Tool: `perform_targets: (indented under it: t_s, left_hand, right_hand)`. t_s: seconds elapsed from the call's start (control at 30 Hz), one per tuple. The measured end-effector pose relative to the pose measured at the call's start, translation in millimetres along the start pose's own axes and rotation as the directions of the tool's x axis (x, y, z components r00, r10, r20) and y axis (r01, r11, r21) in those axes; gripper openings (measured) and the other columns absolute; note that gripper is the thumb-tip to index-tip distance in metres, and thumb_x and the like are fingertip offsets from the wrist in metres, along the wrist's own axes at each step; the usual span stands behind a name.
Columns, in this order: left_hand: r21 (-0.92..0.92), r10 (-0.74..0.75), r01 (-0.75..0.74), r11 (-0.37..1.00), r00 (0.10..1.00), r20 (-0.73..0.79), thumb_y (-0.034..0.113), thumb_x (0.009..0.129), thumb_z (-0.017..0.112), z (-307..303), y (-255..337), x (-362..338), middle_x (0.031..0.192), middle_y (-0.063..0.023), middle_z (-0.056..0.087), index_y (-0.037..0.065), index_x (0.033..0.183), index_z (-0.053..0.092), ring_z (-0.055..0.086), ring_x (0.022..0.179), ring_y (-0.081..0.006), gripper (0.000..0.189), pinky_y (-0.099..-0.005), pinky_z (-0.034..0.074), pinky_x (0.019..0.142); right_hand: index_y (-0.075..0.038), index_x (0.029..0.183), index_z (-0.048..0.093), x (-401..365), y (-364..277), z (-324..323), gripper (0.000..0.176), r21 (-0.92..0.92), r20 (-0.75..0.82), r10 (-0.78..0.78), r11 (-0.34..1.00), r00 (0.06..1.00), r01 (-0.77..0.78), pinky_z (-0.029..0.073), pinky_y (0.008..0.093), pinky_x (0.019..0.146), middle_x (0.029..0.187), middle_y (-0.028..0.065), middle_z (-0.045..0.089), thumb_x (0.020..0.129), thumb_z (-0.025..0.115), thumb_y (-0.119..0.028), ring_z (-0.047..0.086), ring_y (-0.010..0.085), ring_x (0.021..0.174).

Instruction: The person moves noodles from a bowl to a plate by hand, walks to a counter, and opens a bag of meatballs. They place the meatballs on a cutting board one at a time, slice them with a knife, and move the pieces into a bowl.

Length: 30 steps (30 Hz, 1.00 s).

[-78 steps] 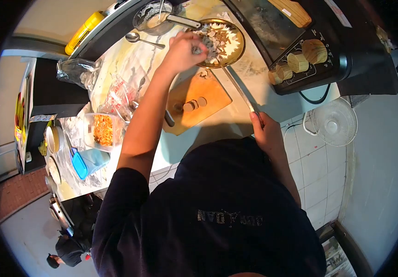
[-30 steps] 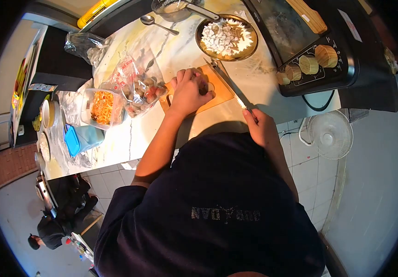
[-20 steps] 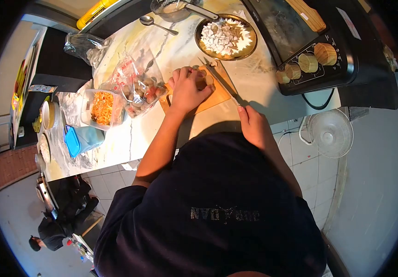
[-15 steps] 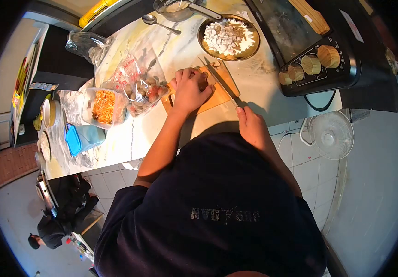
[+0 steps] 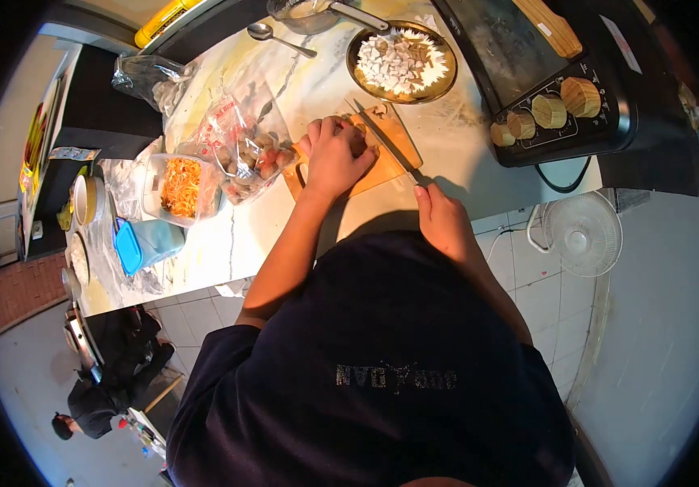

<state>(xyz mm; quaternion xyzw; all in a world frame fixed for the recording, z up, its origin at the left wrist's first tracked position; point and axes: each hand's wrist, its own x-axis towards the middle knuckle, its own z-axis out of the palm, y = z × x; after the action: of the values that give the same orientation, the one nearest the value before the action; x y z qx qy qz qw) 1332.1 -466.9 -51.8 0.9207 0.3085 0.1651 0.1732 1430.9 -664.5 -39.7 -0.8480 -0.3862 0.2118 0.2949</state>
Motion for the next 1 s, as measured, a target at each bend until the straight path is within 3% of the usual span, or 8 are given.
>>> perform_targets:
  t_s: [0.4,0.47,0.67,1.0]
  left_hand:
    - [-0.004,0.000,0.000,1.000,1.000,-0.009,0.030,0.070,0.076,0,2,0,0.113,-0.0135,0.055,0.008,0.095,0.072,0.041,0.114,-0.0350,0.034,-0.0470,0.030,0.094]
    - [0.044,-0.025,0.025,0.999,1.000,0.006,0.035,0.073,0.075,0,3,0,0.113,-0.0095,0.056,0.013,0.095,0.074,0.042,0.116,-0.0324,0.031,-0.0476,0.030,0.098]
    - [0.032,-0.050,0.050,0.998,0.999,0.013,0.035,0.072,0.076,-1,5,-2,0.112,-0.0098,0.056,0.013,0.095,0.074,0.042,0.116,-0.0332,0.031,-0.0484,0.030,0.097]
    - [0.029,-0.066,0.067,0.997,0.998,-0.022,0.034,0.071,0.076,1,6,-2,0.113,-0.0092,0.057,0.015,0.093,0.075,0.042,0.115,-0.0344,0.029,-0.0502,0.030,0.096]
  right_hand:
    - [-0.002,0.090,0.057,4,-1,0,0.039,-0.098,0.086,0.066,0.994,0.994,-0.058,0.049,0.0572,0.068,0.074,0.0274,0.063,0.102,0.041,-0.035,0.062,0.0494,0.075]
    - [-0.002,0.091,0.057,5,-3,0,0.039,-0.105,0.102,0.100,0.991,0.990,-0.089,0.049,0.0574,0.070,0.077,0.0278,0.064,0.102,0.041,-0.036,0.062,0.0498,0.077]
    - [-0.002,0.094,0.058,12,-5,-4,0.039,-0.147,0.151,0.138,0.982,0.979,-0.116,0.049,0.0573,0.071,0.081,0.0283,0.065,0.102,0.043,-0.037,0.062,0.0499,0.079]
    - [-0.002,0.091,0.058,12,3,1,0.039,-0.159,0.110,0.098,0.984,0.989,-0.080,0.049,0.0577,0.069,0.077,0.0294,0.064,0.101,0.045,-0.037,0.062,0.0504,0.078]
